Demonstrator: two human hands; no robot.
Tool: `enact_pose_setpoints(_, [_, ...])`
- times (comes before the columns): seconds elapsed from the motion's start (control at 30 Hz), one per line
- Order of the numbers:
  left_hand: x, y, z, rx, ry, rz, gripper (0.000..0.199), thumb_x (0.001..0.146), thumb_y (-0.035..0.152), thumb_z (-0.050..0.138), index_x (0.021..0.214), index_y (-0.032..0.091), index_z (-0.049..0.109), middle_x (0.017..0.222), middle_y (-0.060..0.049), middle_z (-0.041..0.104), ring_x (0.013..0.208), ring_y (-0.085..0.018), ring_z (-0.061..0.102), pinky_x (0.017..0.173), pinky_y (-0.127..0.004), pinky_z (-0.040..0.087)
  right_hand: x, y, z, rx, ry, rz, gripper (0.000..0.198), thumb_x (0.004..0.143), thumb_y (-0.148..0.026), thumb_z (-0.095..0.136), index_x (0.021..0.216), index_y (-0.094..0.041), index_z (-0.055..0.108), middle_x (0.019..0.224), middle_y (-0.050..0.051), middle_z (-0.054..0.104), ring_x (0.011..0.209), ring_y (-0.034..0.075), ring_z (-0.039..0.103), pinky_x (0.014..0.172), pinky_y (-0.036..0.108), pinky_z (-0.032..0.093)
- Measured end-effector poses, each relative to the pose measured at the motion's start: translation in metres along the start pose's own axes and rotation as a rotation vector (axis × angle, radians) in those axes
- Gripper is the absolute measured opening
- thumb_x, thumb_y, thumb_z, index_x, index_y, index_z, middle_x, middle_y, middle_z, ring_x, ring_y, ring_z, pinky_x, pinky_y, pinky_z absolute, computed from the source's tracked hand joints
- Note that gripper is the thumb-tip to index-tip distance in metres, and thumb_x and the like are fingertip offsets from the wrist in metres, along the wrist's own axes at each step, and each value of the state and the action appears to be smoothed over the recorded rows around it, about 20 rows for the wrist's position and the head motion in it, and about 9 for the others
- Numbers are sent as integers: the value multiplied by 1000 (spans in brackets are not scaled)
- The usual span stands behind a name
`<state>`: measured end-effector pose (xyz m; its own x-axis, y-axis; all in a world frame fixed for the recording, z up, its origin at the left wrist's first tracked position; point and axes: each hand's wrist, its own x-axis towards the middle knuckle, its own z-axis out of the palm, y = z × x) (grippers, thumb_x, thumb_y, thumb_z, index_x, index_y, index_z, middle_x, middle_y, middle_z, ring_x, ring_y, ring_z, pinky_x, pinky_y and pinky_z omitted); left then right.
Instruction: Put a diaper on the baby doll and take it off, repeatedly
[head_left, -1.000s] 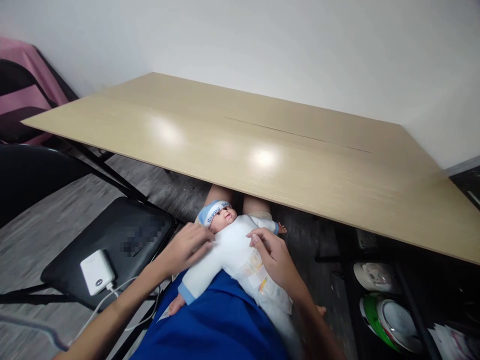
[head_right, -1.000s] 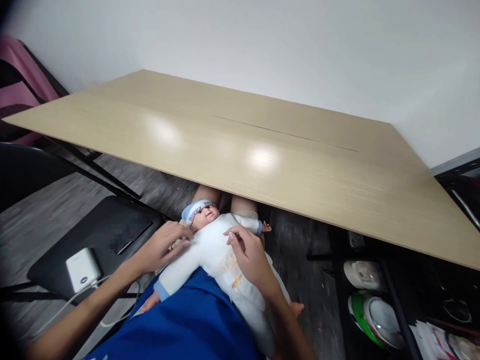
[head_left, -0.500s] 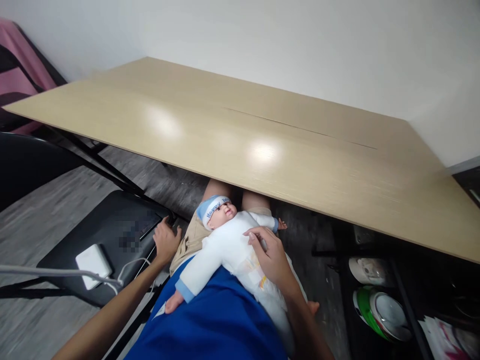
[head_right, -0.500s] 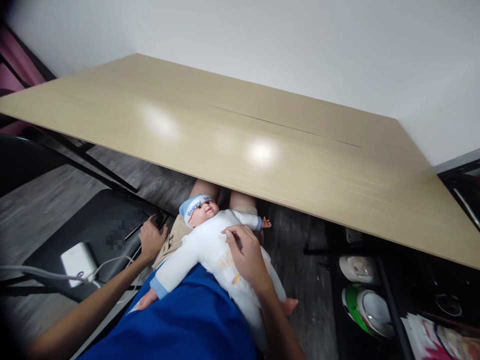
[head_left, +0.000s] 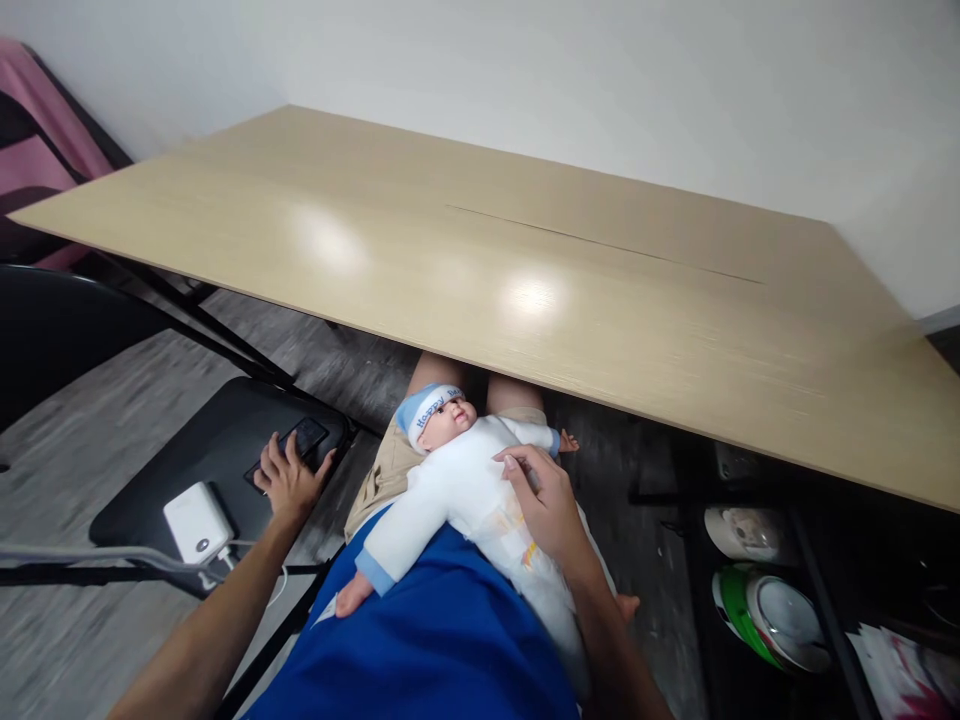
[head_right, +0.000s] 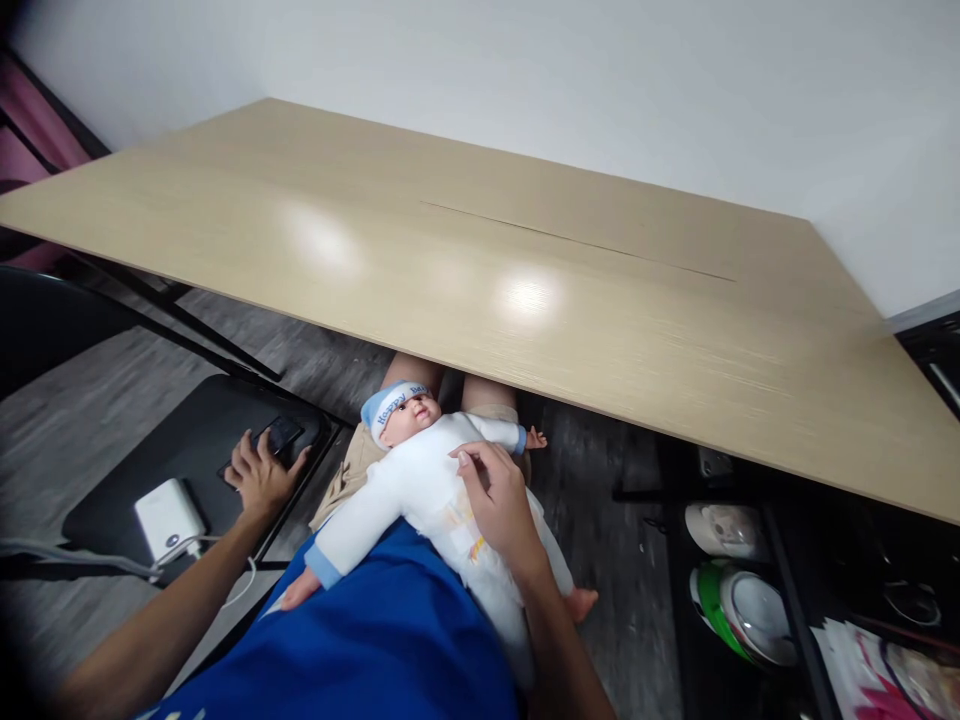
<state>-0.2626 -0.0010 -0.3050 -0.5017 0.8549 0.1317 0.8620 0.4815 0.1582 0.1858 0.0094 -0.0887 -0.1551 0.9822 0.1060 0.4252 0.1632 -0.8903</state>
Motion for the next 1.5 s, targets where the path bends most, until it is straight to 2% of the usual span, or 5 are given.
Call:
enact_pose_setpoints(0.63, [6,-18,32,-18,14,52,77,111,67,43,170,18,47,182,-24,28,165,-45,27,128,-67,27,1,0,0,-1,22,-9,27,114,-40,58,107,-26,80,95,4,79,94,24,73,93,36,55])
enact_pose_setpoints(0.87, [5,-17,31,-24,-30,35,79,111,66,41,173,17,41,181,-26,28,164,-47,27,129,-69,25,1,1,0,2,23,-6,27,114,-41,58,108,-25,80,95,4,79,95,24,73,92,36,55])
enact_pose_setpoints(1.07, [11,-19,26,-55,29,32,90,108,69,42,176,11,31,179,-27,32,161,-47,31,129,-67,25,1,3,1,10,18,-4,27,115,-40,58,109,-25,80,95,3,78,94,23,72,91,35,54])
enact_pose_setpoints(1.33, [44,-33,10,9,-9,30,86,106,67,47,173,14,38,178,-25,33,159,-47,32,129,-65,24,2,3,0,-1,22,-16,25,114,-38,59,108,-26,79,93,3,78,93,23,72,90,35,53])
enact_pose_setpoints(1.5, [51,-40,10,9,-62,59,84,105,69,50,171,17,43,171,-23,43,154,-46,38,128,-66,24,1,4,0,-2,31,-17,25,114,-39,59,107,-26,79,94,3,78,92,23,72,89,35,53])
